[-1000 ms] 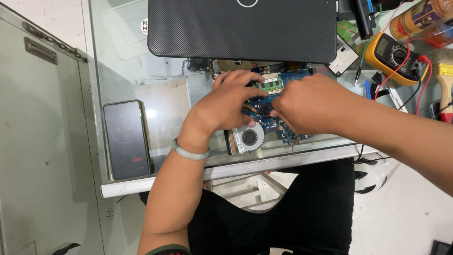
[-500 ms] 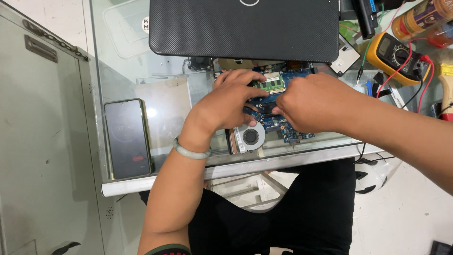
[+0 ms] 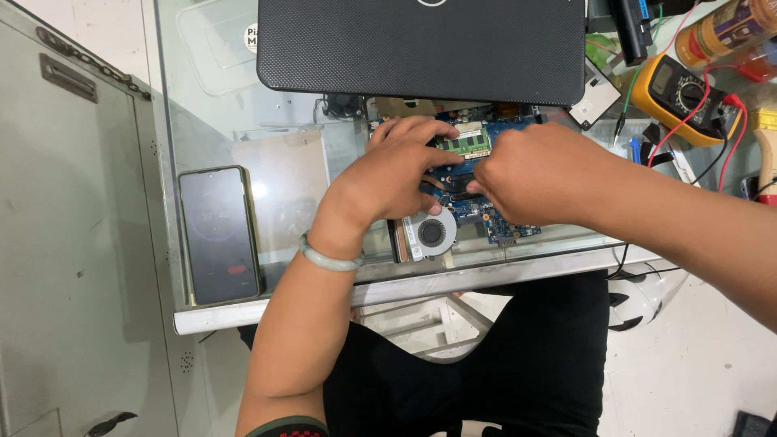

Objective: The person works on a laptop motherboard, using a screwdriver to remove screws from the cooling fan and heat sink. They detach the fan and heat sink, then use a brush to clean the heat sink fins.

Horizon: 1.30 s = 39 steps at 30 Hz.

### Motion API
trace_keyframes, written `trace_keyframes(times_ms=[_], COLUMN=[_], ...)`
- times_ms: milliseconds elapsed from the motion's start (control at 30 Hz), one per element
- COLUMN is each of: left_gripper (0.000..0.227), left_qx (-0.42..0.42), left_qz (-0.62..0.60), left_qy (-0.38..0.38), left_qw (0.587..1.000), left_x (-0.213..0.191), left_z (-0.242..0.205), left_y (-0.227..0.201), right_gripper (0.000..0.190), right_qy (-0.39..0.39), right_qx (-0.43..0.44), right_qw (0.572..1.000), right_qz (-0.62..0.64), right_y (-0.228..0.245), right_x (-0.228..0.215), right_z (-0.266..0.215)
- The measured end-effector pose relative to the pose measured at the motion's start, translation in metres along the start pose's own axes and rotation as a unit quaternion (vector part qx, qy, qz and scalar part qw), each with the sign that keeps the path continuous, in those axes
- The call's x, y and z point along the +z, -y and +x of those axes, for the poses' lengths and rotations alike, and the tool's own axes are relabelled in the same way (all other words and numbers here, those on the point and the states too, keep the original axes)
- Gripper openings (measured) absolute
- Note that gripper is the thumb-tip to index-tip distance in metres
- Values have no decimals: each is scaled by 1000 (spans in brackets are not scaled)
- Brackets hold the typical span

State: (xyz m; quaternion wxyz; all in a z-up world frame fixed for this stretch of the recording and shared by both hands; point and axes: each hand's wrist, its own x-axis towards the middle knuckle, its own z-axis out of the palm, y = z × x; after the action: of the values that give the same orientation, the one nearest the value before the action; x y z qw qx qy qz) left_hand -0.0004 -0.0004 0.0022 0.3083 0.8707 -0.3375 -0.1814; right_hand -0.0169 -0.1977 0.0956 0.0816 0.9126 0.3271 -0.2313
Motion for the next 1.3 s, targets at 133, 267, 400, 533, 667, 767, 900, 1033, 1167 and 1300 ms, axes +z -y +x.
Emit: trace_keyframes(times_ms=[133,267,400,533,667,767,900,1033,1167,1300], left_gripper=[69,69,69,69,69,69,69,71,71,71], left_qx=[1,-2,-1,1,4,4,2,-8,-12,-15], left_qz=[6,6,9,7,7,8,7,-5,-6,-20], left_qy=[0,-3,-4,-3,-6,-7,-2,12,14,23], left_qw=[1000,1000,1000,1000,1000,1000,1000,1000,1000,999], left_x=[-2,-1,-2,-1,0,0,0,2,-1,-2], left_z=[-1,-1,-1,0,0,-1,0,2,3,4], left_y=[-2,-3,-2,-1,-1,-1,-1,1,-2,0], right_gripper=[31,30,31,31,29,30,23,21,19,19], right_qy=[6,7,5,6,3,9,42,33,26,16], right_qx=[4,7,1,2,-1,4,15,35,59,30], right_qw=[1000,1000,1000,1000,1000,1000,999,999,996,999], right_qz=[-1,-4,-2,2,-7,0,2,24,59,27], right_y=[2,3,3,4,2,2,10,26,29,29], right_x=[-3,-3,-2,-2,1,1,4,14,16,11], right_z=[0,1,1,1,1,2,7,14,23,20])
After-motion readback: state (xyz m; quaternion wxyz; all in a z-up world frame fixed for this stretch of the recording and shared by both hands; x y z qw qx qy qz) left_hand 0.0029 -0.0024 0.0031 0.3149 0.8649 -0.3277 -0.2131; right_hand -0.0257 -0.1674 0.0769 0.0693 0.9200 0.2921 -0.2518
